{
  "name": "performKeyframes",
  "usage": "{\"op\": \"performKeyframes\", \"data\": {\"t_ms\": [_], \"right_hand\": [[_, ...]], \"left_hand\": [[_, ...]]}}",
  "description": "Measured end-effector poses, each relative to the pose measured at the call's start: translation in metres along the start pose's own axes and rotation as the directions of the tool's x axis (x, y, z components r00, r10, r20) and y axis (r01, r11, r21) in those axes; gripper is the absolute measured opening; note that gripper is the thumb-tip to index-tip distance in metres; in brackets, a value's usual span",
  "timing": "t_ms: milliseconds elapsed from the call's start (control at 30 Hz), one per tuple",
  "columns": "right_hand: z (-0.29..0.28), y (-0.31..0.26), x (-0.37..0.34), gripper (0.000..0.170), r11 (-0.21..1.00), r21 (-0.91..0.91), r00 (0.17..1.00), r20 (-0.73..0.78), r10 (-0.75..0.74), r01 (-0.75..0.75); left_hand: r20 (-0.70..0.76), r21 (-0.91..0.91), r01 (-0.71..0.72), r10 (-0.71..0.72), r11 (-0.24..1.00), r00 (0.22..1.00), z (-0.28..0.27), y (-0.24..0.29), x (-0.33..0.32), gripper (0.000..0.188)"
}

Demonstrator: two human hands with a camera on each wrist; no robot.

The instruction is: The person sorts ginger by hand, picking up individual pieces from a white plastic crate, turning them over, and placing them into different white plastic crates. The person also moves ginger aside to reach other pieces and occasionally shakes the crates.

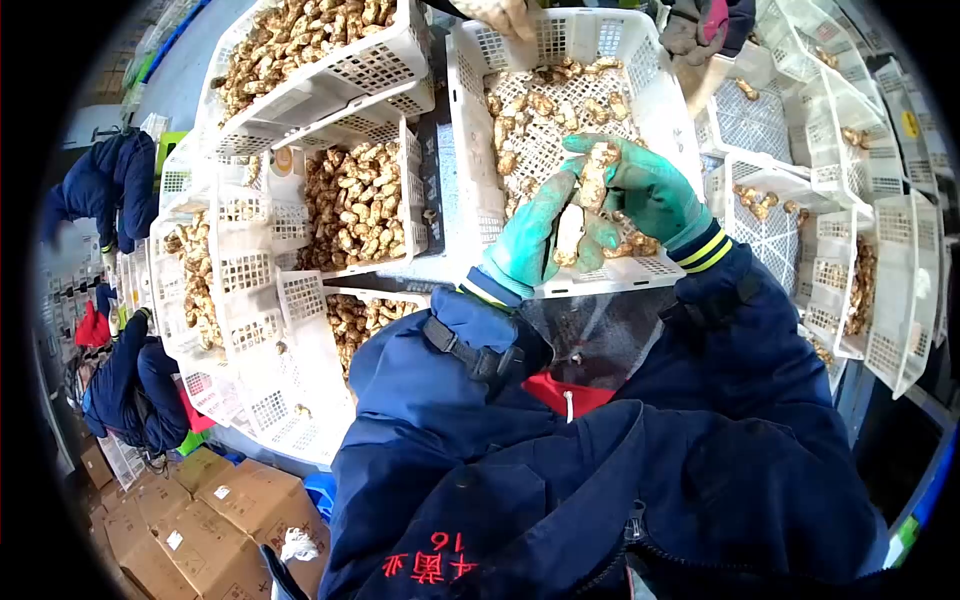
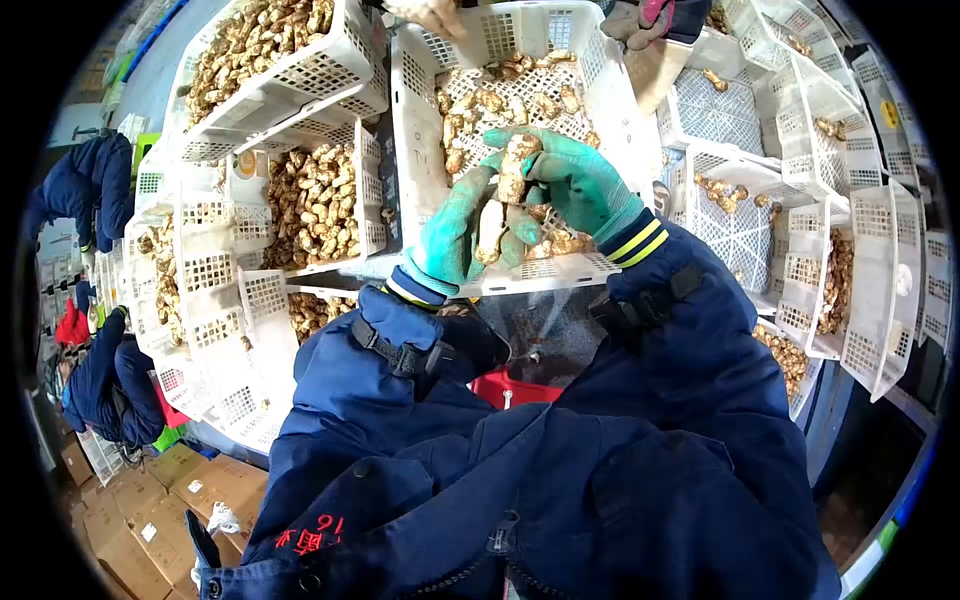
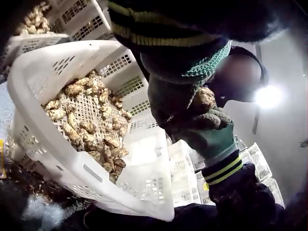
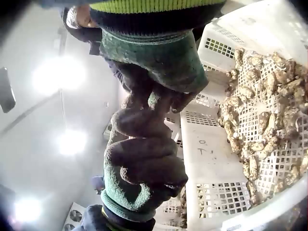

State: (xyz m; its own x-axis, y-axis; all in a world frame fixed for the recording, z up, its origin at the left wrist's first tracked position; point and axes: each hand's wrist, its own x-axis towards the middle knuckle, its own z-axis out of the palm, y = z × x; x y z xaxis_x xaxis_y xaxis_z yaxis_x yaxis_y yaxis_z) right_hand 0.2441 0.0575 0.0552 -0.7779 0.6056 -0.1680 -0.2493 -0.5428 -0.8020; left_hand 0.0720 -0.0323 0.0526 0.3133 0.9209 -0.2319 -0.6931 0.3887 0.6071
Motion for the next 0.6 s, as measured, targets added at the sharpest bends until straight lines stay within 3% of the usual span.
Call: {"op": "performKeyframes", "data": {"t_ms": [100, 133, 167, 200, 233, 267, 367, 433, 500, 567, 600], "right_hand": [[0.004, 0.0, -0.001, 0.058, 0.999, 0.034, 1.0, 0.012, -0.006, 0.006], [0.002, 0.0, 0.0, 0.058, 0.999, 0.033, 0.999, 0.03, 0.01, -0.011], [0.0, 0.0, 0.0, 0.058, 0.999, 0.033, 0.998, 0.049, 0.027, -0.028], [0.0, 0.001, 0.0, 0.058, 0.998, -0.056, 0.999, 0.034, -0.021, 0.023], [0.0, 0.002, 0.0, 0.058, 0.987, -0.146, 0.997, 0.02, -0.068, 0.07], [0.003, 0.004, 0.001, 0.058, 0.931, -0.323, 0.983, -0.007, -0.186, 0.173], [-0.008, 0.011, 0.006, 0.051, 0.961, -0.259, 0.967, -0.206, -0.15, 0.094], [-0.014, 0.012, 0.004, 0.051, 0.969, -0.239, 0.951, -0.28, -0.128, 0.06], [-0.011, 0.007, 0.004, 0.046, 0.974, -0.225, 0.952, -0.293, -0.084, 0.017], [-0.018, 0.018, 0.007, 0.042, 0.845, -0.511, 0.953, -0.145, -0.267, 0.16], [-0.015, 0.017, 0.008, 0.041, 0.839, -0.522, 0.952, -0.151, -0.266, 0.152]], "left_hand": [[0.112, 0.061, 0.202, -0.208, 0.977, 0.972, -0.008, 0.007, -0.003, 0.048], [0.069, 0.151, 0.189, -0.202, 0.97, 0.977, -0.01, 0.009, -0.006, 0.041], [0.155, 0.411, -0.144, 0.087, 0.9, 0.984, -0.013, 0.007, -0.004, 0.038], [0.31, 0.595, -0.452, 0.329, 0.665, 0.892, -0.014, 0.006, -0.001, 0.035], [0.093, 0.469, -0.234, 0.216, 0.852, 0.972, -0.011, 0.002, -0.003, 0.03], [-0.131, 0.239, -0.056, 0.089, 0.969, 0.987, -0.003, 0.001, -0.005, 0.026], [-0.24, 0.251, 0.03, 0.032, 0.967, 0.97, -0.007, 0.009, -0.004, 0.026], [-0.359, 0.29, -0.123, 0.227, 0.949, 0.905, -0.012, 0.012, 0.0, 0.022], [-0.269, 0.177, -0.395, 0.43, 0.902, 0.862, -0.024, 0.042, -0.005, 0.031], [-0.328, -0.153, -0.519, 0.452, 0.841, 0.829, -0.048, 0.067, -0.017, 0.046], [-0.44, -0.091, -0.509, 0.424, 0.856, 0.792, -0.053, 0.066, -0.018, 0.06]]}}
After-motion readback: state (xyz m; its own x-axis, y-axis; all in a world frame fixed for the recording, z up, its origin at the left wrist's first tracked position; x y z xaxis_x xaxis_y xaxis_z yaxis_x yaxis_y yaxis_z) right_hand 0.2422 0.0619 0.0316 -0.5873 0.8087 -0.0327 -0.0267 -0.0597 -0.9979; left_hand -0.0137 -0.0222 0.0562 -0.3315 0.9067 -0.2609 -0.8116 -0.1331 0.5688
